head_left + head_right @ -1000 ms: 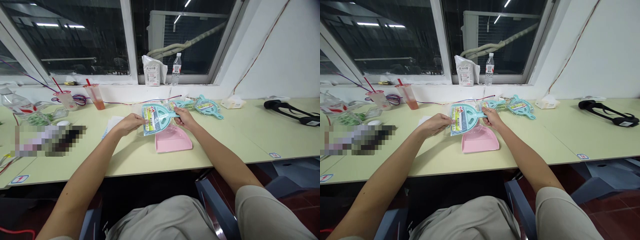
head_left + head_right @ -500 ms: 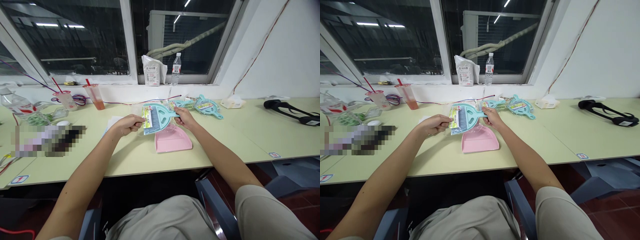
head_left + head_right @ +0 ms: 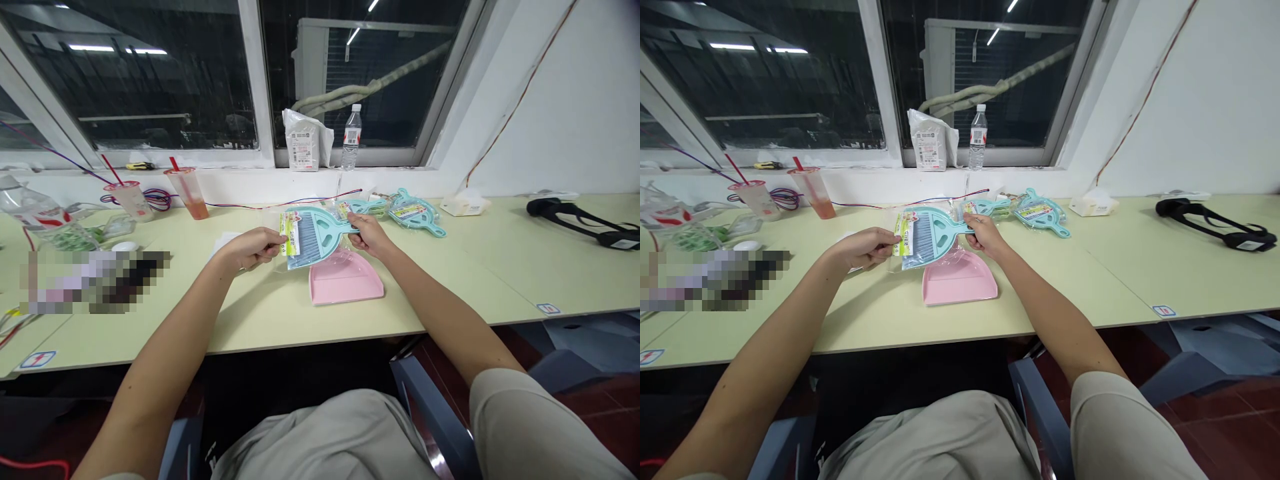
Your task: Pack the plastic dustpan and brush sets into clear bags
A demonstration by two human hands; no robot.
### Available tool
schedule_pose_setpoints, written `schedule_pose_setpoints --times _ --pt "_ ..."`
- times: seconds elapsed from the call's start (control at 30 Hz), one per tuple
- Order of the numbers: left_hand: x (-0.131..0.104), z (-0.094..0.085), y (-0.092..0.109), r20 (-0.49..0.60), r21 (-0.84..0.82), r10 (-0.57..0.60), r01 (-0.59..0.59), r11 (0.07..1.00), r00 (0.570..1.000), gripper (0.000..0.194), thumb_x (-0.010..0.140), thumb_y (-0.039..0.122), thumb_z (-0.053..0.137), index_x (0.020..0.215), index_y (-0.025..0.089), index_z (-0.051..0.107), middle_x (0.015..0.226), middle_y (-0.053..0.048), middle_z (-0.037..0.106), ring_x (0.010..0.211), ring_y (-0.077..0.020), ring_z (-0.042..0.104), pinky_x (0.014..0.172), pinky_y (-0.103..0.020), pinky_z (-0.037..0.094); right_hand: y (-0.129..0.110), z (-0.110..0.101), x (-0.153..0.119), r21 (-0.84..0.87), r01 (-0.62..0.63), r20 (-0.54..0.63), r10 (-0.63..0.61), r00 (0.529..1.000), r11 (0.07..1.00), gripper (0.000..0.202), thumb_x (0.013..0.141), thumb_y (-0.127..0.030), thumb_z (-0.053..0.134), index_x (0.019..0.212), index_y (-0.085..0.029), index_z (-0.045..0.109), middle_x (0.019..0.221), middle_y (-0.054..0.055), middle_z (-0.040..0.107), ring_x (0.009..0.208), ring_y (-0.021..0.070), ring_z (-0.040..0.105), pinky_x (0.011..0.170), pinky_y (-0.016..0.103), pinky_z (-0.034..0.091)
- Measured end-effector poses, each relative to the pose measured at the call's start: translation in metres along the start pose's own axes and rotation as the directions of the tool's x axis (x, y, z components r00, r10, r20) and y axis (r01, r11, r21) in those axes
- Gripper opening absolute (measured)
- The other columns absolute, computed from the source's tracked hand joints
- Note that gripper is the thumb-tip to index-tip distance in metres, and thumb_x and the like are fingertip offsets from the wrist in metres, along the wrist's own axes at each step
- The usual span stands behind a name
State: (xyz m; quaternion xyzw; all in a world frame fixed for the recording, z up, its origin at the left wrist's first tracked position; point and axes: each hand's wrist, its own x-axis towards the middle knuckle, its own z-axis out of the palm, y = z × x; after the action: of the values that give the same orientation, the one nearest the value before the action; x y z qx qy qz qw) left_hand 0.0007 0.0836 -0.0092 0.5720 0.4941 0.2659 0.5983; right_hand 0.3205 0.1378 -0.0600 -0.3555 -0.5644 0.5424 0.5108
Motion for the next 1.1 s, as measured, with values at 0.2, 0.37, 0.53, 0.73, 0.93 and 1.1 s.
schedule_pose_setpoints --times 0.2,0.37,0.53,0.73,0.93,1.1 --pt "-0.001 0.005 -0.002 -0.033 0.156 0.031 -0.026 0.987 0.999 0.044 0.085 0.046 0.077 0.058 0.019 0.055 0.047 0.001 0.037 0.039 -0.0059 0.023 0.038 -0.023 0.013 0.001 0.000 0.000 0.004 0.006 0.007 -0.006 1.000 1.000 0.050 0.082 -0.062 0.080 0.077 -0.024 0.049 0.045 -0.009 0.037 0.034 0.0066 0.030 0.031 0.017 0.019" --pt "-0.003 0.022 0.000 -0.119 0.235 0.127 -0.096 0.967 0.985 0.041 0.081 0.046 0.080 0.057 0.018 0.062 0.044 0.001 0.037 0.038 -0.0068 0.024 0.041 -0.026 0.015 0.003 -0.001 0.002 0.000 0.001 0.008 -0.001 1.000 1.000 0.049 0.083 -0.062 0.079 0.077 -0.024 0.048 0.044 -0.009 0.037 0.034 0.0066 0.030 0.032 0.017 0.019" --pt "-0.004 0.028 0.000 -0.201 0.325 0.213 -0.140 0.935 0.956 0.040 0.083 0.040 0.078 0.055 0.018 0.060 0.048 0.001 0.041 0.039 -0.0062 0.024 0.046 -0.027 0.018 0.003 -0.001 0.001 -0.009 0.001 0.004 -0.001 1.000 1.000 0.049 0.083 -0.062 0.079 0.077 -0.024 0.048 0.045 -0.009 0.037 0.035 0.0069 0.030 0.032 0.017 0.020" --pt "0.002 0.026 -0.005 -0.266 0.426 0.336 -0.203 0.882 0.904 0.035 0.081 0.035 0.076 0.056 0.018 0.059 0.052 -0.001 0.047 0.046 -0.0090 0.032 0.052 -0.028 0.023 0.001 0.000 0.000 0.005 0.002 0.009 -0.002 1.000 1.000 0.049 0.083 -0.062 0.079 0.077 -0.024 0.049 0.044 -0.009 0.036 0.035 0.0069 0.029 0.032 0.018 0.018" --pt "0.017 0.030 -0.014 -0.427 0.647 0.455 -0.087 0.757 0.781 0.043 0.070 0.042 0.084 0.057 0.022 0.048 0.058 0.000 0.050 0.056 -0.0146 0.041 0.053 -0.030 0.024 0.001 0.004 -0.001 0.035 -0.031 0.005 0.031 0.999 0.999 0.047 0.084 -0.059 0.079 0.079 -0.024 0.048 0.045 -0.009 0.038 0.036 0.0071 0.031 0.033 0.017 0.019" --pt "0.016 0.029 -0.013 -0.489 0.631 0.472 -0.076 0.772 0.734 0.041 0.071 0.050 0.082 0.070 0.023 0.051 0.064 0.000 0.056 0.060 -0.0168 0.048 0.054 -0.029 0.030 -0.002 0.005 -0.002 0.071 -0.100 0.009 0.099 0.995 0.992 0.044 0.088 -0.055 0.076 0.080 -0.025 0.044 0.045 -0.010 0.037 0.035 0.0070 0.028 0.033 0.017 0.019"
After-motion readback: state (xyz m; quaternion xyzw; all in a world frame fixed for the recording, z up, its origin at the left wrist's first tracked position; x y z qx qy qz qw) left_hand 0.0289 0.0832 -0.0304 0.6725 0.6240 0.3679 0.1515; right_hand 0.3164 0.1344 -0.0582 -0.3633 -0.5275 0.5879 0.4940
